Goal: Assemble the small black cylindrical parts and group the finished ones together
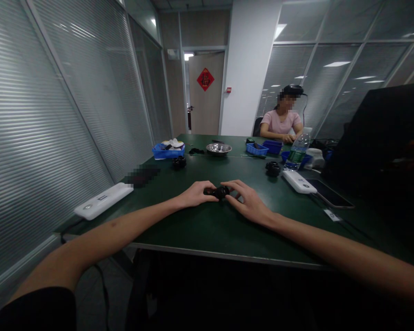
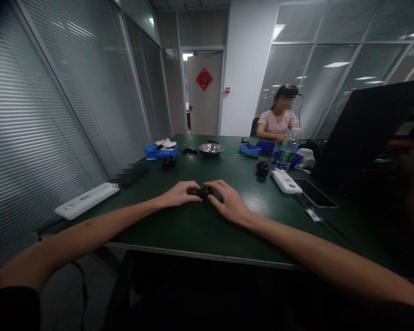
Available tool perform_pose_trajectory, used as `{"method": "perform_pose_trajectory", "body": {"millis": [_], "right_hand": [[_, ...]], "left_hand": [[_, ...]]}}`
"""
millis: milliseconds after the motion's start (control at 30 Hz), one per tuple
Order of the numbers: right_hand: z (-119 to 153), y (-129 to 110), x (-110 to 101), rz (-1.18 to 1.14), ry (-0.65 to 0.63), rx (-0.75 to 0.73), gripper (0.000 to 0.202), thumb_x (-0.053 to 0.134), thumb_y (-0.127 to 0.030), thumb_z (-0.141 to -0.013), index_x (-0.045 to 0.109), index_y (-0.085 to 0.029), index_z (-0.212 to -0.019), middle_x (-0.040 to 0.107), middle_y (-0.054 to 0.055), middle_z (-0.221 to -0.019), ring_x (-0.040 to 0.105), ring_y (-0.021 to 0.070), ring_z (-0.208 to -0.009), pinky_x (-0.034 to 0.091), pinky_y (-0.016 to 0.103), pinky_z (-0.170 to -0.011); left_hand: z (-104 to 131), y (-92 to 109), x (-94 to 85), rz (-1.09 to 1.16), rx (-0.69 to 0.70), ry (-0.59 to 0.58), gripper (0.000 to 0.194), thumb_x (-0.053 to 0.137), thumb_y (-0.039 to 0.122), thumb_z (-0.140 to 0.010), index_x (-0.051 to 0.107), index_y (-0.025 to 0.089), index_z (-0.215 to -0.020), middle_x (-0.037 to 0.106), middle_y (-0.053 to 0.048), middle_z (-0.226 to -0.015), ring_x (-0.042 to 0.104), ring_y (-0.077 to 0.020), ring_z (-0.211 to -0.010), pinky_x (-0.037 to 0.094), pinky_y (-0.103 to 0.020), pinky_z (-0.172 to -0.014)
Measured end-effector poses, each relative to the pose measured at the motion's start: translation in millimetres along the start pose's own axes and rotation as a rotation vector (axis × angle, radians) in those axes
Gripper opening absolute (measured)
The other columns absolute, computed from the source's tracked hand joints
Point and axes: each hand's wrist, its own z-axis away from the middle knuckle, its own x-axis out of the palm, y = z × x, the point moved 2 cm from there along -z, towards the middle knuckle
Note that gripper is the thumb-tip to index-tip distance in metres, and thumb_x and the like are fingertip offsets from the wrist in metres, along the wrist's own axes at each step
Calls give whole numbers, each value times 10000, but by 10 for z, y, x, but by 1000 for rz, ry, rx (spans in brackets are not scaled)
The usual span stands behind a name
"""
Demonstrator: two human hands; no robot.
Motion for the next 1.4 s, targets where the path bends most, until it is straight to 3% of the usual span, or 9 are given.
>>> {"method": "perform_pose_trajectory", "body": {"millis": [267,567,767,1000,1233,1400], "right_hand": [[-7,57,3,17,36,50,244,595,-338,-1000,637,-217,-1208,624,94,-1127,648,236,-994,599,374,-765],[1,14,1,-29,17,-4,296,590,-257,-977,627,-248,-1271,599,101,-1240,633,252,-1085,611,392,-803],[-6,38,5,-5,40,48,259,586,-332,-1001,624,-232,-1238,609,97,-1172,638,244,-1039,598,378,-771],[1,26,10,-36,15,-20,276,590,-246,-975,618,-241,-1249,597,97,-1221,621,245,-1073,597,380,-805],[-9,18,-1,-12,42,23,246,587,-300,-996,623,-227,-1228,601,96,-1160,631,241,-1039,597,394,-824],[-8,25,5,-32,35,-57,244,602,-246,-977,626,-234,-1219,606,94,-1185,621,247,-1055,589,400,-827]], "left_hand": [[-8,-39,13,2,10,4,410,771,480,-842,726,167,-1102,698,-58,-1027,640,-203,-930,468,-303,-809],[-4,-12,9,-11,10,3,406,764,484,-845,723,167,-1096,689,-52,-1010,638,-207,-932,464,-302,-803],[-1,9,-1,-17,9,-4,397,765,458,-853,722,164,-1116,692,-57,-1028,634,-205,-934,463,-303,-812],[10,10,-7,-24,13,-7,412,758,483,-859,719,165,-1118,685,-58,-1031,633,-206,-938,463,-297,-806],[0,-13,5,-17,23,-5,396,766,447,-858,722,164,-1131,693,-61,-1047,638,-207,-948,470,-297,-822],[0,-8,7,-19,16,2,373,773,427,-851,721,155,-1100,689,-52,-1003,637,-200,-921,466,-290,-806]]}}
